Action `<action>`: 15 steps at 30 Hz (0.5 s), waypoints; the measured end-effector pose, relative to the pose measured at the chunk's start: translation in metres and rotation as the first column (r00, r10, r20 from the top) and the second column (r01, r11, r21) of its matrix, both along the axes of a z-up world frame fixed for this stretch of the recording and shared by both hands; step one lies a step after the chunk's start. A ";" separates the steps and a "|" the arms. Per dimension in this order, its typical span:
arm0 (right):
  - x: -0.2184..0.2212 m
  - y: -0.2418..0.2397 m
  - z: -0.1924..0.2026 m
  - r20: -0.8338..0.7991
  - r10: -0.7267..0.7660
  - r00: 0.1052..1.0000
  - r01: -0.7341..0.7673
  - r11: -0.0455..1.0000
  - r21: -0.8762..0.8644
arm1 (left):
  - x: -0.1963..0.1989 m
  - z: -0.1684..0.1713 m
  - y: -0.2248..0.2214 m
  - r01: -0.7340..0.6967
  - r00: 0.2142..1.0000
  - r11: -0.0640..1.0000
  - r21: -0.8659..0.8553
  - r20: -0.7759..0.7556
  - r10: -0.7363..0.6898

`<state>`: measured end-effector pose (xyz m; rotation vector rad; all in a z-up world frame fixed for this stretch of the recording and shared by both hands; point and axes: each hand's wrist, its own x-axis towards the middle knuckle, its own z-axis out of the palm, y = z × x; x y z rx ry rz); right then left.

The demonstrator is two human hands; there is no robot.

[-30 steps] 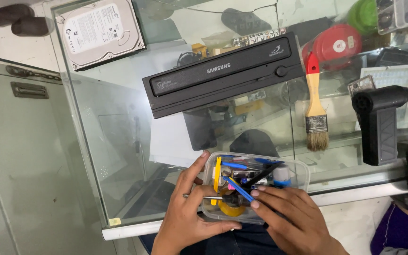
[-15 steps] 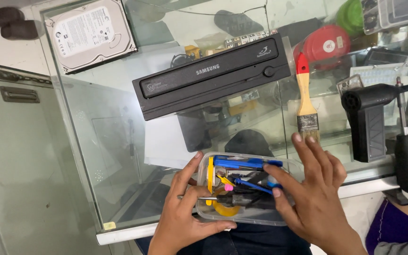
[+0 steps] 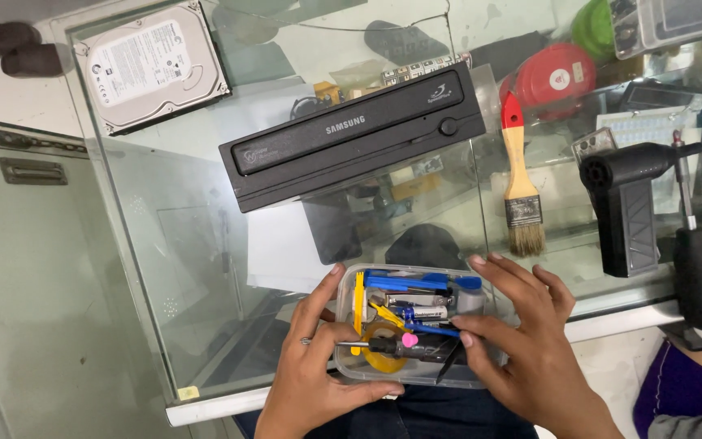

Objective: Cleaning a DVD drive with a brush and searching for small electronic components in a storage box.

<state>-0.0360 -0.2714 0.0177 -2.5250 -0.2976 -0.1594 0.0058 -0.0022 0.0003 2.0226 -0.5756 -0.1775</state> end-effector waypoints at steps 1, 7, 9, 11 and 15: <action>0.001 0.001 0.001 0.002 0.001 1.000 -0.001 1.000 0.001 | 0.000 0.000 0.000 -0.001 1.000 1.000 0.001 0.002 0.001; 0.019 0.009 0.017 -0.070 -0.007 0.998 -0.004 0.988 -0.154 | -0.001 0.002 0.000 -0.013 1.000 1.000 0.022 -0.004 0.013; 0.030 0.015 0.020 -0.097 0.058 0.994 -0.086 0.945 -0.316 | 0.000 0.004 -0.001 0.002 0.999 0.999 0.035 -0.035 -0.001; 0.041 0.026 0.024 -0.030 0.112 0.993 -0.115 0.917 -0.382 | 0.002 0.007 -0.001 -0.002 1.000 1.000 0.026 0.001 0.002; 0.048 0.037 0.026 0.024 0.204 0.979 -0.170 0.868 -0.466 | 0.003 0.008 -0.001 -0.006 0.999 1.000 -0.022 0.035 0.007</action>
